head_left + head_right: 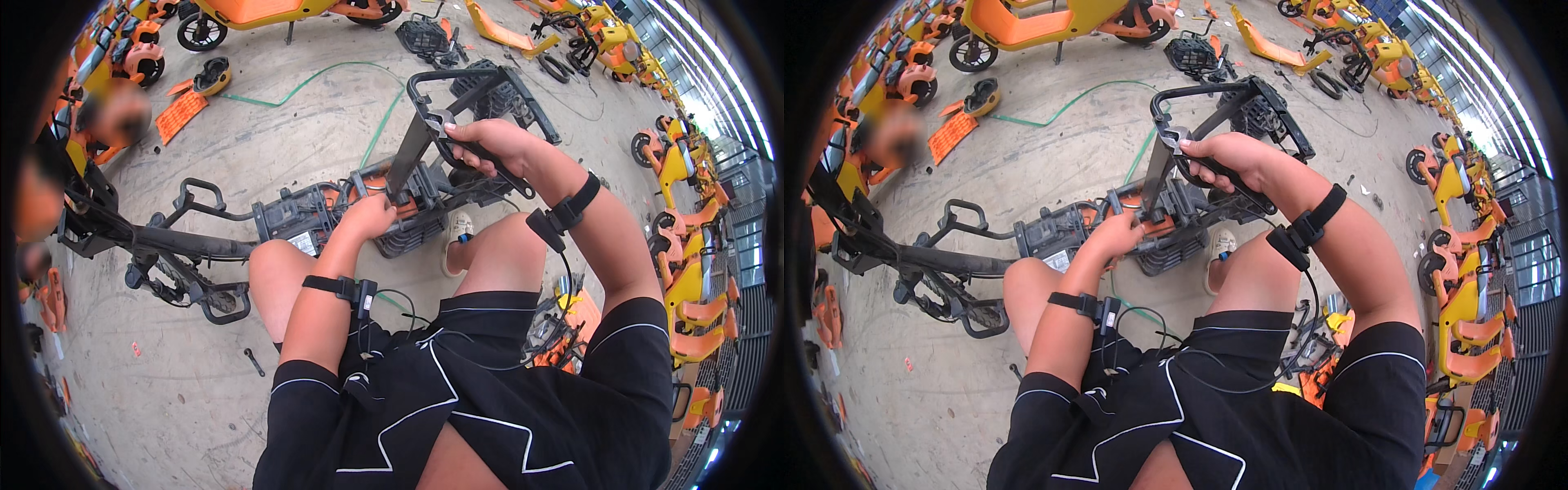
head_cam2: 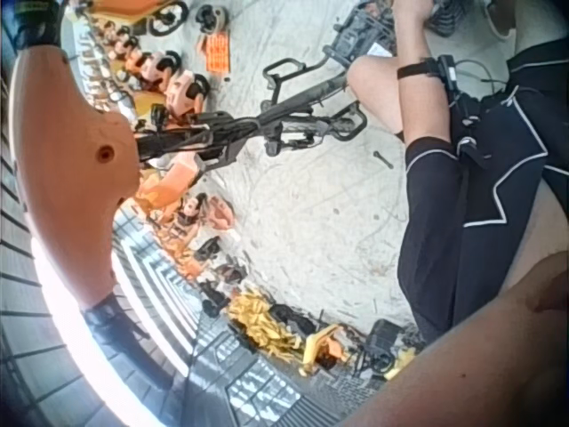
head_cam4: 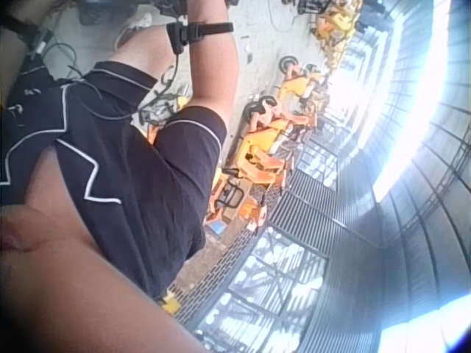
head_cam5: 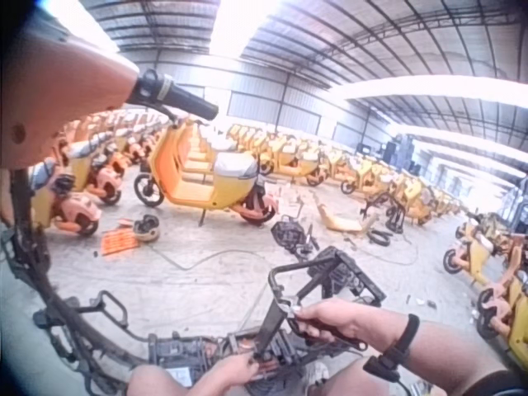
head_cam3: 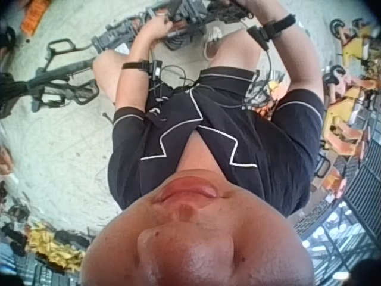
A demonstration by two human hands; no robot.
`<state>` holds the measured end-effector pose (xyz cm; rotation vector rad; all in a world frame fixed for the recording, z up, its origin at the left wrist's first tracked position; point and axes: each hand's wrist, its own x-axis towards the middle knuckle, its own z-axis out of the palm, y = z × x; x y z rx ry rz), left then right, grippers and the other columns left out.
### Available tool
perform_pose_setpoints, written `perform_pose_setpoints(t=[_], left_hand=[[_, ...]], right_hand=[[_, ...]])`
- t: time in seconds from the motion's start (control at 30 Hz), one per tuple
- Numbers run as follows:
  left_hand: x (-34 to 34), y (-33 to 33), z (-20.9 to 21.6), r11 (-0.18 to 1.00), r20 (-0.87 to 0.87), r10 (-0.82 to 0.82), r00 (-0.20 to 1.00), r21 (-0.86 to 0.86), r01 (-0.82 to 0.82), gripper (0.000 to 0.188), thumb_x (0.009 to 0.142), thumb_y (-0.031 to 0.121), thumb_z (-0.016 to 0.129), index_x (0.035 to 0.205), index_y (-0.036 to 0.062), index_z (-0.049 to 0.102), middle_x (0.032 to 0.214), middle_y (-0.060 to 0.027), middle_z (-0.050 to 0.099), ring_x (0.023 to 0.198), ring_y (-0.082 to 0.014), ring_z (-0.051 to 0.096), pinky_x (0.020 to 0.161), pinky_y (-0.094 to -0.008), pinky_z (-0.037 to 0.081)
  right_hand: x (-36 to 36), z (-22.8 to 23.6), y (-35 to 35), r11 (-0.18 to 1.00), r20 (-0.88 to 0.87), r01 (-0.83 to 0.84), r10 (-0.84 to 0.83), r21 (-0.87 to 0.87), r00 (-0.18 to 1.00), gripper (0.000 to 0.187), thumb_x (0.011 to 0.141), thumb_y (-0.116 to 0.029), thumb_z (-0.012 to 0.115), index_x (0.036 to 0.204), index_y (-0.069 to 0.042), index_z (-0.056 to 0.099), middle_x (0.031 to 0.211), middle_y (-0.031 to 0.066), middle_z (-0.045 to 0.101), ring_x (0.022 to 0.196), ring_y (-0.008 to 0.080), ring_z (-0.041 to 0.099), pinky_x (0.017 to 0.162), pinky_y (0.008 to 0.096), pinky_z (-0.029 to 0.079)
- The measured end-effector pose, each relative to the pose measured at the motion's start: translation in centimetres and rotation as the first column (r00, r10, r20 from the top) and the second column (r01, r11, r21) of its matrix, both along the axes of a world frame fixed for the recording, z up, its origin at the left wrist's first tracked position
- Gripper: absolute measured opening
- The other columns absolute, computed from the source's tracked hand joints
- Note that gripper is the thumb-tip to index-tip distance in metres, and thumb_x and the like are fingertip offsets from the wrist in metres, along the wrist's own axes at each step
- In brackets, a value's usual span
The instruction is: The person manipulates wires and connectors on a scooter frame by hand, uses an adjustable wrench to loosen a bolt, and then picks up an electric screwdriver while sitting on the floor.
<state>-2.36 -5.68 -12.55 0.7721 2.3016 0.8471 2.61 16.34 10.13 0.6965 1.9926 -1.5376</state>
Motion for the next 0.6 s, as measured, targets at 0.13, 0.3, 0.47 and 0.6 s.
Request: perform_pose_setpoints(t=[0.13,0.3,0.47,0.6], left_hand=[[0.2,-0.1,0.7,1.0,0.004,0.003,1.0,-0.008,-0.003,0.038,0.09,0.033,0.055,0.106,0.0021,0.07,0.103,-0.0235,0.07,0.101,-0.0396,0.067,0.09,-0.0469,0.052],[0.3,0.1,1.3,0.999,0.005,-0.007,1.0,-0.038,0.007,0.038,0.09,0.033,0.056,0.107,0.0024,0.07,0.104,-0.0234,0.07,0.101,-0.0391,0.067,0.091,-0.0462,0.052],[0.3,-0.1,1.5,0.999,0.018,-0.014,1.0,-0.031,0.014,0.036,0.09,0.032,0.057,0.107,0.0028,0.07,0.104,-0.0228,0.07,0.101,-0.0389,0.067,0.09,-0.0459,0.052],[0.7,-0.2,2.2,0.998,0.023,-0.008,1.0,-0.061,0.01,0.034,0.09,0.032,0.057,0.105,0.0033,0.07,0.103,-0.022,0.071,0.101,-0.0384,0.067,0.089,-0.0457,0.052]], right_hand=[[0.1,0.2,-0.4,1.0,0.002,0.006,-0.006,0.024,1.0,0.045,0.099,-0.047,0.058,0.077,-0.008,0.057,0.052,-0.002,0.047,0.037,0.0092,0.036,0.038,0.0257,0.027],[-0.2,0.3,-0.2,0.999,0.012,-0.011,0.01,0.054,1.0,0.048,0.098,-0.05,0.058,0.074,-0.008,0.057,0.051,-0.0017,0.046,0.037,0.0099,0.036,0.038,0.0265,0.027],[-0.2,0.5,-0.2,0.994,0.003,-0.044,0.044,0.097,0.999,0.05,0.097,-0.052,0.057,0.076,-0.008,0.057,0.052,-0.002,0.046,0.038,0.0096,0.037,0.039,0.0263,0.029],[-0.1,0.7,-0.1,0.999,0.022,-0.036,0.036,-0.014,0.999,0.048,0.099,-0.051,0.055,0.081,-0.007,0.059,0.054,-0.0035,0.047,0.042,0.008,0.039,0.04,0.0256,0.031]])
